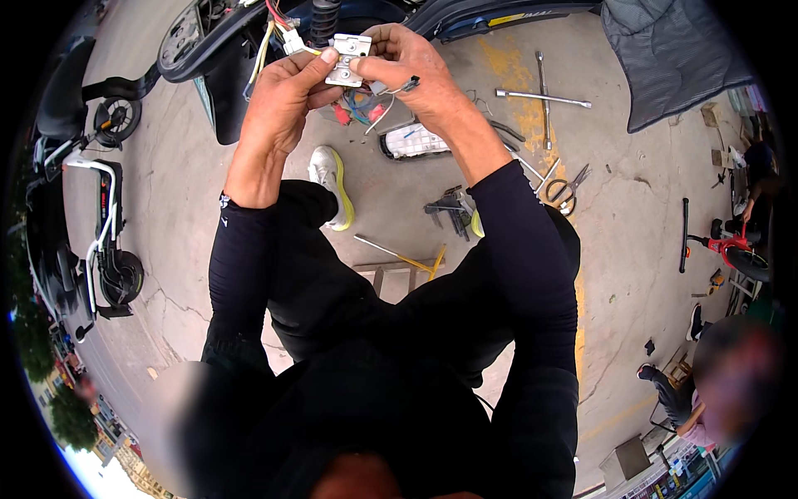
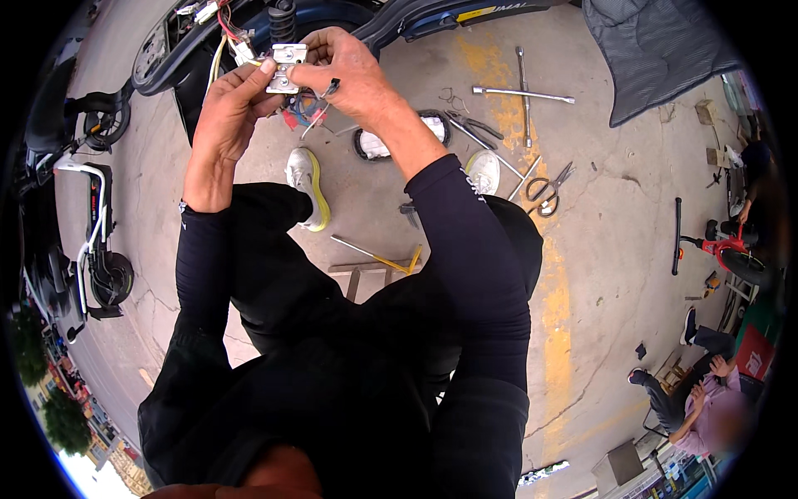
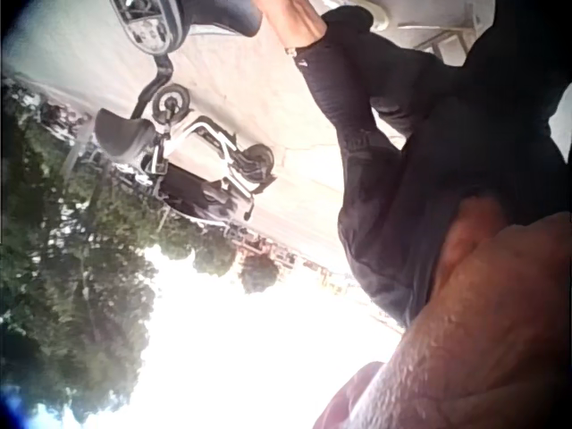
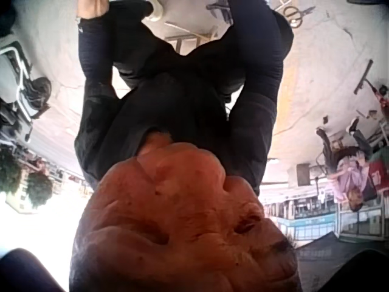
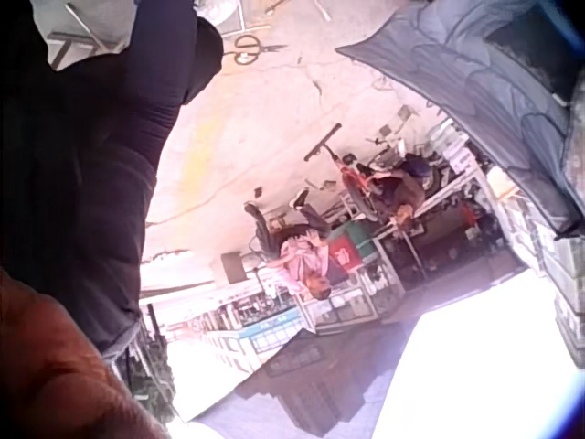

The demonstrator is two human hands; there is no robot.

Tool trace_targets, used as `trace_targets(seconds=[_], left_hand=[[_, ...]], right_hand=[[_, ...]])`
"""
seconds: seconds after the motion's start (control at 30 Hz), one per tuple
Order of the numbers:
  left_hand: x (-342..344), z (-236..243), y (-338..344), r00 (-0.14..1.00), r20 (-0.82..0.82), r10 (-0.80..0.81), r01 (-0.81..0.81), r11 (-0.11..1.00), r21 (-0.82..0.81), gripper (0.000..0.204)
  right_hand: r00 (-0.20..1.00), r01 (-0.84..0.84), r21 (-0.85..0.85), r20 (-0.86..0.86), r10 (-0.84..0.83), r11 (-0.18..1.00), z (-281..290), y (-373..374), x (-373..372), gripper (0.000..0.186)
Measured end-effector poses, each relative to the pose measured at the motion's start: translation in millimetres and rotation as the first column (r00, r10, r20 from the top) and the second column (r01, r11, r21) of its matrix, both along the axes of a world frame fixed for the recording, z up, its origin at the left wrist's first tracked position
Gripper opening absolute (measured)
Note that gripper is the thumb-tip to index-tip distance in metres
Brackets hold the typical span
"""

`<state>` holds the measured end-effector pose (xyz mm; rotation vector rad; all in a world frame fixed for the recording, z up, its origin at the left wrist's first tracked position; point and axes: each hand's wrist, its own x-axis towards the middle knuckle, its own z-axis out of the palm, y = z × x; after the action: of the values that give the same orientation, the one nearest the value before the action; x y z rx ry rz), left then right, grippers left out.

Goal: The person repairs the electrical wiring of an electric scooter by stripping wire ends, inserting them into a white connector block, and tightening the terminals with a screwdriver. They also use pliers to adjust the wires and ensure secure connections.

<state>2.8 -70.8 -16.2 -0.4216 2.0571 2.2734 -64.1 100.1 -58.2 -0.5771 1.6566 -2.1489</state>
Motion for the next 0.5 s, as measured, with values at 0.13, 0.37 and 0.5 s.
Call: trace_targets(seconds=[0.13,0.37,0.5], left_hand=[[-0.6,-4.3,3.0,0.999,-0.031,0.030,-0.029,0.998,0.057,0.031],[-4.9,-9.7,8.9,0.997,-0.033,0.076,-0.072,0.992,0.104,0.029],[-1.4,-7.9,11.7,0.995,-0.003,0.100,-0.100,0.994,0.046,0.031]], right_hand=[[0.994,-0.083,0.116,-0.062,0.090,0.990,7.4,14.5,-9.8,0.055],[0.880,0.464,0.021,0.107,-0.463,0.886,-37.8,42.6,-25.1,0.042],[0.688,0.505,0.288,0.435,-0.581,0.814,-138.1,73.3,-25.0,0.029]])
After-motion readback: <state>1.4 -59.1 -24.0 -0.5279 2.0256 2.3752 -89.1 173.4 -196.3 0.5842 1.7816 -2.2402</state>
